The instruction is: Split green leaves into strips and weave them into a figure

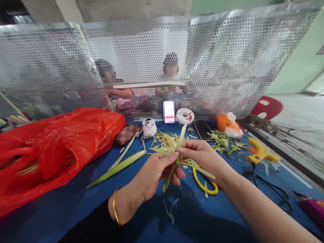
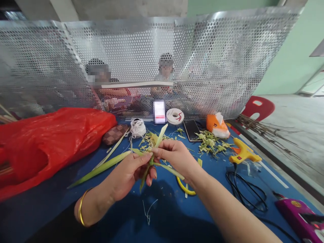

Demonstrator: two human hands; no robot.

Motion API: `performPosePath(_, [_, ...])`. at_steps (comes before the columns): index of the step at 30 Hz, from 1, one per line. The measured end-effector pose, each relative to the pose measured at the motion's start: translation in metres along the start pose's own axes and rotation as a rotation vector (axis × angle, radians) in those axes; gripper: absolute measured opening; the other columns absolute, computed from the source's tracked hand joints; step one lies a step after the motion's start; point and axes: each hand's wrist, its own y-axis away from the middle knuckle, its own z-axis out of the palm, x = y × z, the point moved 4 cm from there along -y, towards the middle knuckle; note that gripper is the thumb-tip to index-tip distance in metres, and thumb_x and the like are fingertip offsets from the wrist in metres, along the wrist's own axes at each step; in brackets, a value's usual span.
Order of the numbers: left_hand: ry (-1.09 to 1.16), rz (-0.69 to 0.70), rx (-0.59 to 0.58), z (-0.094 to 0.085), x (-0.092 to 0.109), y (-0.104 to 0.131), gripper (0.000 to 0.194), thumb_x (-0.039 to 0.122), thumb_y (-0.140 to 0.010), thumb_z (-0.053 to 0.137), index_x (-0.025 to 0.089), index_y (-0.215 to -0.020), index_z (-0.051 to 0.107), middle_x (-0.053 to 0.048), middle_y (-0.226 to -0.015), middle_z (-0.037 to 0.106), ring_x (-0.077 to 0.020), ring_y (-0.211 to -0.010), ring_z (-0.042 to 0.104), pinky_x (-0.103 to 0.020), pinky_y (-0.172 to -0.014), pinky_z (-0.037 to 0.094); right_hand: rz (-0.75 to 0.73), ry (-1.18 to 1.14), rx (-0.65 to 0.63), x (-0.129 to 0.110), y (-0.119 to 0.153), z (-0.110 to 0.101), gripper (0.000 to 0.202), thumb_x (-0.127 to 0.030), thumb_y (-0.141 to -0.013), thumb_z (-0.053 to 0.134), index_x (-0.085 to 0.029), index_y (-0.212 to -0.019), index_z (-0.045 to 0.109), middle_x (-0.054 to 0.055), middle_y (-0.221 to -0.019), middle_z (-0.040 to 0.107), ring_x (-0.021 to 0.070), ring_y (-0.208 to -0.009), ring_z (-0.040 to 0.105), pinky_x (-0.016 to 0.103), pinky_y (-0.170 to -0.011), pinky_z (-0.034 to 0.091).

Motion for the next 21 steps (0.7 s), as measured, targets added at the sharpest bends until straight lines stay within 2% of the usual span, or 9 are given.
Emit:
performPosePath(3, [-0.006, -0.001, -0.013, 0.001, -0.004, -0.001, 0.035, 0.046, -0.085, 0.060, 0.012, -0.083, 0.069, -0.004, -0.061, 0.068, -0.0086, -0.046, 0.057, -0.018, -0.051, 0.044, 0.031, -0.125, 0.011, 0.006, 0.001, 0.005, 0.027, -0.038, -0.070, 0.077, -0.015, -0.064, 0.064, -0.003, -0.057, 0.057, 0.0082, -0.053, 0.050, 0.023, -0.056, 0.040])
performPosePath(6, [-0.004, 0.004, -0.030, 0.002, -0.005, -0.001, 0.031, 0.043, -0.084, 0.062, 0.013, -0.085, 0.069, -0.002, -0.061, 0.066, -0.0081, -0.045, 0.056, -0.018, -0.049, 0.043, 0.016, -0.143, 0.061, 0.008, 0.002, 0.005, 0.027, -0.036, -0.069, 0.079, -0.015, -0.062, 0.062, -0.003, -0.056, 0.058, 0.0085, -0.051, 0.050, 0.023, -0.052, 0.040])
performPosePath(12, [-0.098, 0.009, -0.096, 0.004, 0.000, 0.001, 0.030, 0.041, -0.080, 0.067, 0.012, -0.072, 0.068, -0.002, -0.057, 0.065, -0.0115, -0.046, 0.060, -0.022, -0.054, 0.048, -0.044, -0.150, 0.127, 0.011, 0.003, 0.009, 0.028, -0.035, -0.069, 0.077, -0.018, -0.060, 0.056, -0.004, -0.053, 0.058, 0.0089, -0.039, 0.048, 0.023, -0.039, 0.037])
performPosePath(17, [-0.204, 0.012, -0.159, 0.006, 0.005, 0.003, 0.030, 0.041, -0.083, 0.065, 0.012, -0.076, 0.069, -0.005, -0.061, 0.070, -0.0162, -0.057, 0.066, -0.026, -0.062, 0.052, -0.068, -0.099, 0.192, 0.015, 0.007, 0.013, 0.023, -0.034, -0.074, 0.072, -0.019, -0.066, 0.058, -0.004, -0.056, 0.056, 0.0090, -0.039, 0.046, 0.024, -0.038, 0.035])
performPosePath(21, [-0.257, 0.022, -0.198, 0.006, 0.004, 0.003, 0.031, 0.042, -0.084, 0.063, 0.013, -0.075, 0.070, -0.006, -0.061, 0.071, -0.0173, -0.061, 0.067, -0.027, -0.065, 0.052, -0.097, -0.039, 0.234, 0.014, 0.008, 0.013, 0.019, -0.033, -0.075, 0.070, -0.018, -0.069, 0.062, -0.002, -0.061, 0.058, 0.0103, -0.048, 0.047, 0.025, -0.045, 0.038])
